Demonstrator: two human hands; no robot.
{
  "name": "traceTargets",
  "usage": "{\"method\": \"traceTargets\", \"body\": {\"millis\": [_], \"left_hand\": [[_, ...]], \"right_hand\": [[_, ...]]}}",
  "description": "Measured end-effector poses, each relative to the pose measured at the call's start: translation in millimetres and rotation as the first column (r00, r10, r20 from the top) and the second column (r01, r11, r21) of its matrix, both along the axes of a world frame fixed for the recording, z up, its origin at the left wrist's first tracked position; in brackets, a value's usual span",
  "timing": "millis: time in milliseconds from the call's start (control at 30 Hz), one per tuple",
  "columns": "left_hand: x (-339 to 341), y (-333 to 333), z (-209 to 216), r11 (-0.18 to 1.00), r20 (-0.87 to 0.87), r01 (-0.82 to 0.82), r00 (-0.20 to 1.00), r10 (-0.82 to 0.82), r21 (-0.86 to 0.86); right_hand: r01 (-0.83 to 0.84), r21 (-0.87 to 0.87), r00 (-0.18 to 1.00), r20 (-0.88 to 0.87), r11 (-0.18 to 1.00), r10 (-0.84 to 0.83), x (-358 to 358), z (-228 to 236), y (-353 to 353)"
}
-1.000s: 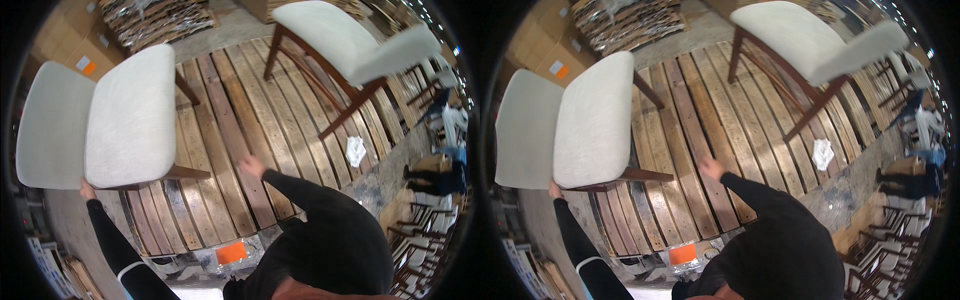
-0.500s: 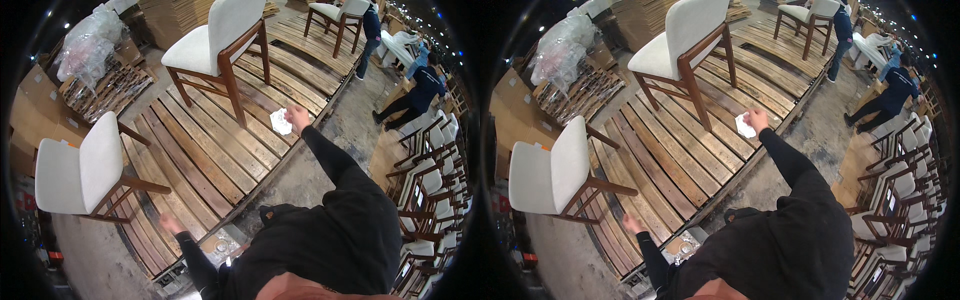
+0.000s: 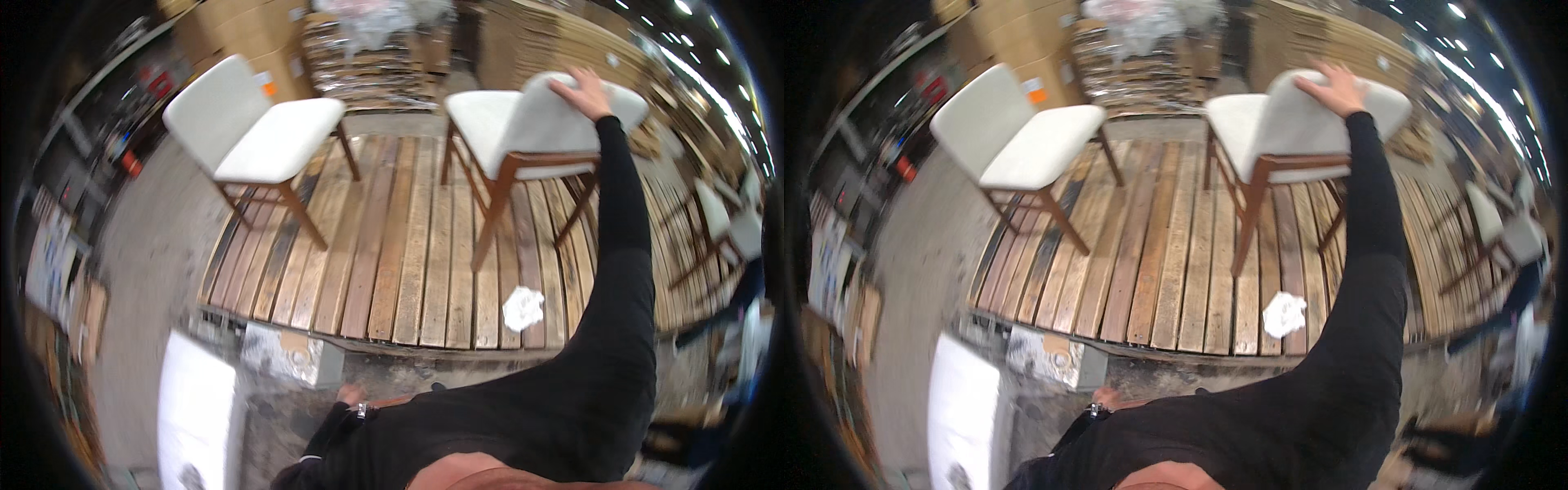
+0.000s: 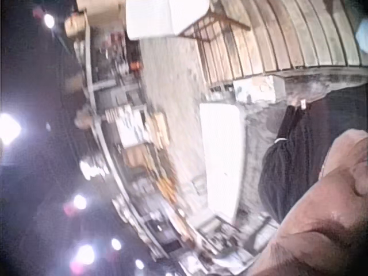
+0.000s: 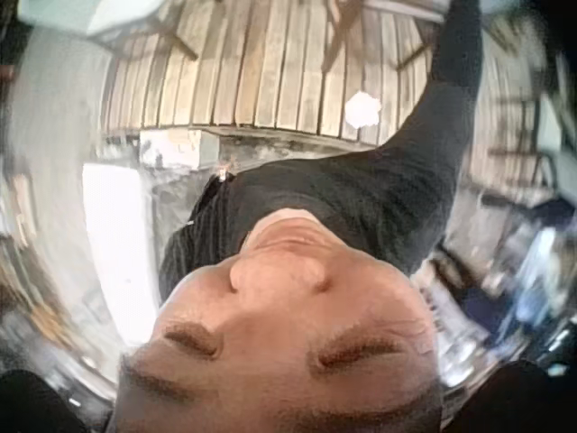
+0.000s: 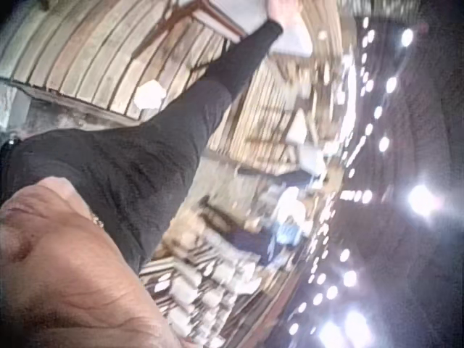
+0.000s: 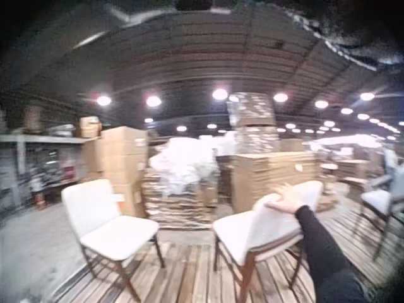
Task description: The person wipes the wooden frame of a dining chair with a cloth, then places it on a wooden pallet. The person repeats this process with several chairs, wiping each frame and stacking them on the pallet.
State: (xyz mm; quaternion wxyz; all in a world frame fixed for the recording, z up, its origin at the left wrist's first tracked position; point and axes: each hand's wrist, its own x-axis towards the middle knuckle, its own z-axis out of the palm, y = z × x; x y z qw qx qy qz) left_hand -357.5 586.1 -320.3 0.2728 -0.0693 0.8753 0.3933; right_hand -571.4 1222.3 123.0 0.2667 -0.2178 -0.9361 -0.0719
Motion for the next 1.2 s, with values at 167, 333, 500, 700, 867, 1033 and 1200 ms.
{"method": "traceTargets", "body": {"millis": [167,333,500,700,867,1033,1200], "left_hand": [[86,-34,-6,0.770,-0.056,0.461,0.842,-0.537,-0.441],[116,-43,1,0.926,0.209,0.136,0.976,-0.064,-0.352],[95,-6,2,0.973,0.213,-0.138,0.961,0.177,-0.185],[94,23,-13,0.994,0.143,-0.106,0.984,0.104,0.008],[33,26,-27,0.849,0.099,-0.175,0.985,0.145,0.498],[-130,76,-20,0.785,0.143,-0.142,0.987,0.069,0.603],[-250,179,10,0.825,-0.017,0.055,0.998,-0.055,0.562]], "right_hand": [[-0.195,-0.126,0.947,-0.281,0.973,0.154,-31,-10,16],[-0.268,0.191,0.902,-0.295,0.944,0.316,2,-36,55],[-0.565,-0.119,0.646,-0.680,0.816,0.347,27,-11,128],[-0.659,-0.386,0.678,-0.676,0.646,0.288,35,-14,115],[-0.741,-0.377,0.463,-0.886,0.556,0.016,51,-108,-3],[-0.520,-0.334,0.463,-0.884,0.786,-0.069,29,-138,-48],[-0.218,-0.396,0.640,-0.748,0.892,-0.175,21,-138,-7]]}}
